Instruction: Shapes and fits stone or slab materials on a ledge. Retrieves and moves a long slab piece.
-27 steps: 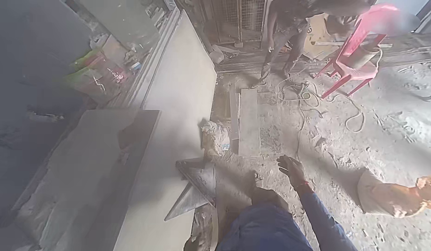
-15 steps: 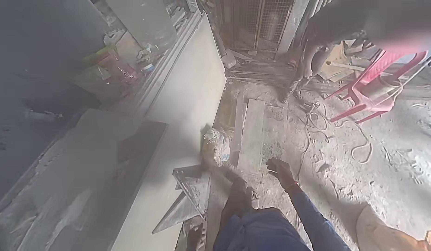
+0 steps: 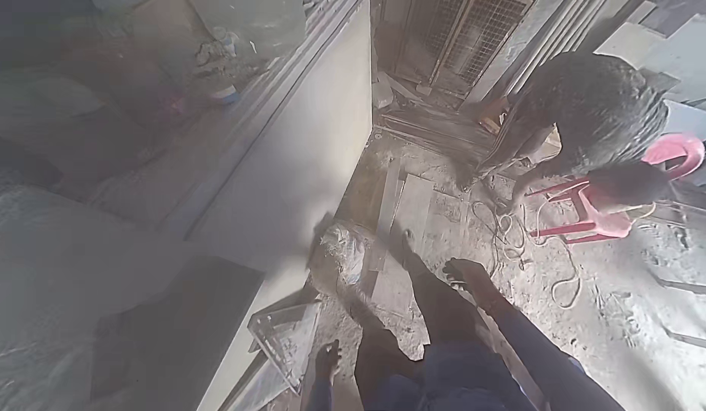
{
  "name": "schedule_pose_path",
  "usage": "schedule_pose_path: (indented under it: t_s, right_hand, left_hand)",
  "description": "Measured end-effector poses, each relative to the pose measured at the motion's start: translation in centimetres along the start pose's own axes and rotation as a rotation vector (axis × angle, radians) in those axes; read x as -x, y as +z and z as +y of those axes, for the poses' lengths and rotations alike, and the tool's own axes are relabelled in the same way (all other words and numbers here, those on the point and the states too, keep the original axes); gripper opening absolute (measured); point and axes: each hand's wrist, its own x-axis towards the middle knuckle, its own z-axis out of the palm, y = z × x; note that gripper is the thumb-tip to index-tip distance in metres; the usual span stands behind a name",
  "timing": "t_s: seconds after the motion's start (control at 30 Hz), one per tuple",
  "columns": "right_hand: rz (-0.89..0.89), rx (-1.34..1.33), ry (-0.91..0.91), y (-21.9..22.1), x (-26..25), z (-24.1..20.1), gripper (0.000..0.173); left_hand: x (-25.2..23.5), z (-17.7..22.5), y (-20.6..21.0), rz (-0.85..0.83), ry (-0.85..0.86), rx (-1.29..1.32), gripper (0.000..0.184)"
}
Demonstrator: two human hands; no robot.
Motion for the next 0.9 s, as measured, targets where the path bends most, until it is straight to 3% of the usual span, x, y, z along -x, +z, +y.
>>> schedule_pose_path:
  t_s: [0.17,0.33,0.5,0.67,0.73,0.9]
  right_hand:
    - [-0.181,0.206,0.079,3.4,-9.3,-4.2,0.035]
    - [-0.270,0.290,0.090,7.7,-23.2,-9.3,0.028]
    - [-0.261,0.336,0.181,12.8,-40.3,-10.7,0.038]
    - [-0.252,0.419,0.237,16.2,-57.9,-6.5,0.043]
    - [-0.203,0.423,0.257,16.9,-64.4,-4.8,0.047]
    - [-0.103,0.416,0.226,18.8,-76.9,-0.9,0.060]
  left_hand:
    - [-3.0,9.1,2.5,0.051,-0.010,0.095,0.045]
    - [-8.7,12.4,7.1,0.038,-0.079,0.221,0.048]
    - [-17.9,14.3,14.4,-0.003,-0.303,0.272,0.050]
    - [-32.8,13.9,23.3,0.069,-0.279,0.248,0.038]
    - [-38.2,13.7,26.8,0.106,-0.373,0.331,0.043]
    - [-43.1,15.9,33.0,0.205,-0.338,0.553,0.057]
